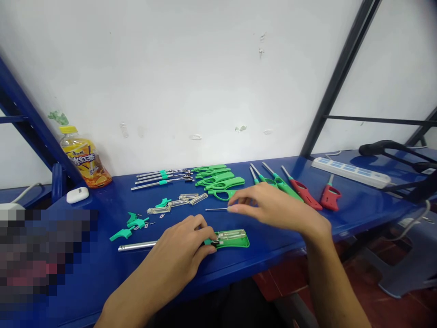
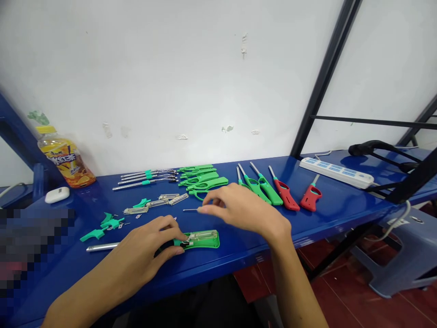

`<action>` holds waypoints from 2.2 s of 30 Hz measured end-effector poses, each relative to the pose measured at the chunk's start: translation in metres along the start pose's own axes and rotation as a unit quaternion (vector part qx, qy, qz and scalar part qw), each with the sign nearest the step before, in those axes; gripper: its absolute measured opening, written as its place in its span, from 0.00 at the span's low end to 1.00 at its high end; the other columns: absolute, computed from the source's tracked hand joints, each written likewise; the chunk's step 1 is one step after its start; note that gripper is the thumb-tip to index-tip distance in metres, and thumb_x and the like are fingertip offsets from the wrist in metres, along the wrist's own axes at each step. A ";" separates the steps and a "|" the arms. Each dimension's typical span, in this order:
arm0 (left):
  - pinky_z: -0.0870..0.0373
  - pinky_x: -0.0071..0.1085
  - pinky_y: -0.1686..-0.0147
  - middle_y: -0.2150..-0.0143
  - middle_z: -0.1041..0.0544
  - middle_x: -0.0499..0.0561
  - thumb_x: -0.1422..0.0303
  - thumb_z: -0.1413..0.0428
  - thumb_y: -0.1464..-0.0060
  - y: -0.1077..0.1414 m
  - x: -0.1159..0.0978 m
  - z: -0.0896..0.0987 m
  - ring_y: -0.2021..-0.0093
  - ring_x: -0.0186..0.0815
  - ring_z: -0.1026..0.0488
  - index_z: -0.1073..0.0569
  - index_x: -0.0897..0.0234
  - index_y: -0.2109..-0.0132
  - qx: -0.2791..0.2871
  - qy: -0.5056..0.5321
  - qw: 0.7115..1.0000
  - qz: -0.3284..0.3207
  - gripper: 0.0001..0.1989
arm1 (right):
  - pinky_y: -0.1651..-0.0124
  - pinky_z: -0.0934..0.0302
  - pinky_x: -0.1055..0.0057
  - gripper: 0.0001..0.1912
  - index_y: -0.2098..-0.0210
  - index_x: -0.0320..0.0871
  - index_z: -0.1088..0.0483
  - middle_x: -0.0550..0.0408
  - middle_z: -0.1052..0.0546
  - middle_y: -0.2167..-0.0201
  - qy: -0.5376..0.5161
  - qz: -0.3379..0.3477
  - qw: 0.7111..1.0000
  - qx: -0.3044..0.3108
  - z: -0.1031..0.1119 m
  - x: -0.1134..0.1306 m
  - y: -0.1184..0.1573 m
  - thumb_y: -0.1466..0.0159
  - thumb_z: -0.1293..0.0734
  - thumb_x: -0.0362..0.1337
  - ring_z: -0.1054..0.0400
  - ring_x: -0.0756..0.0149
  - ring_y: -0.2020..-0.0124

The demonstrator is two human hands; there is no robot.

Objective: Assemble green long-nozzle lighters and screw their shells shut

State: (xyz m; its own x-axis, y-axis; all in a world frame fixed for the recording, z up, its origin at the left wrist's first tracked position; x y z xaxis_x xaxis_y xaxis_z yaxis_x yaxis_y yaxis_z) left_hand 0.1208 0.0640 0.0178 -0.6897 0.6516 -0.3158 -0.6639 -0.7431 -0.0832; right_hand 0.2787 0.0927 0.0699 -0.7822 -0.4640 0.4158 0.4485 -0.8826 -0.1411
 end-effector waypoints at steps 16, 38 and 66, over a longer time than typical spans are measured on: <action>0.26 0.48 0.47 0.41 0.25 0.50 0.64 0.50 0.27 0.006 0.005 0.008 0.46 0.48 0.24 0.29 0.48 0.38 -0.026 -0.018 0.999 -0.005 0.14 | 0.35 0.37 0.54 0.22 0.37 0.53 0.26 0.54 0.22 0.37 0.029 -0.025 0.999 -0.024 -0.021 -0.085 -0.026 0.30 0.30 0.43 0.28 0.48 0.37; 0.28 0.39 0.43 0.46 0.19 0.45 0.58 0.52 0.27 0.029 0.057 0.056 0.45 0.42 0.22 0.23 0.49 0.47 -0.132 -0.022 0.991 0.030 0.13 | 0.47 0.35 0.60 0.19 0.53 0.44 0.24 0.47 0.23 0.52 0.014 -0.063 0.998 -0.011 -0.034 -0.089 -0.030 0.31 0.31 0.52 0.27 0.53 0.51; 0.29 0.42 0.45 0.49 0.22 0.51 0.71 0.51 0.28 0.017 0.035 0.029 0.48 0.43 0.24 0.23 0.55 0.48 -0.054 0.007 0.998 0.022 0.12 | 0.53 0.36 0.62 0.19 0.55 0.46 0.25 0.50 0.23 0.56 -0.015 -0.071 0.997 0.016 -0.036 -0.087 -0.023 0.32 0.31 0.54 0.28 0.55 0.56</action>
State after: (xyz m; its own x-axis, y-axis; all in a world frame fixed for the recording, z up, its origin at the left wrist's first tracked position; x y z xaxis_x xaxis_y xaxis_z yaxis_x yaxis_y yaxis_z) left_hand 0.0775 0.0785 0.0326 -0.7134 0.6159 -0.3341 -0.5969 -0.7840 -0.1706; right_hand 0.3205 0.1508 0.0053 -0.8260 -0.3307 0.4564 0.3476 -0.9364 -0.0493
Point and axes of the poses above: each hand's wrist, its own y-axis away from the middle knuckle, its own z-axis out of the back of the hand, x = y × z, the point moved 9 cm from there along -y, towards the middle knuckle
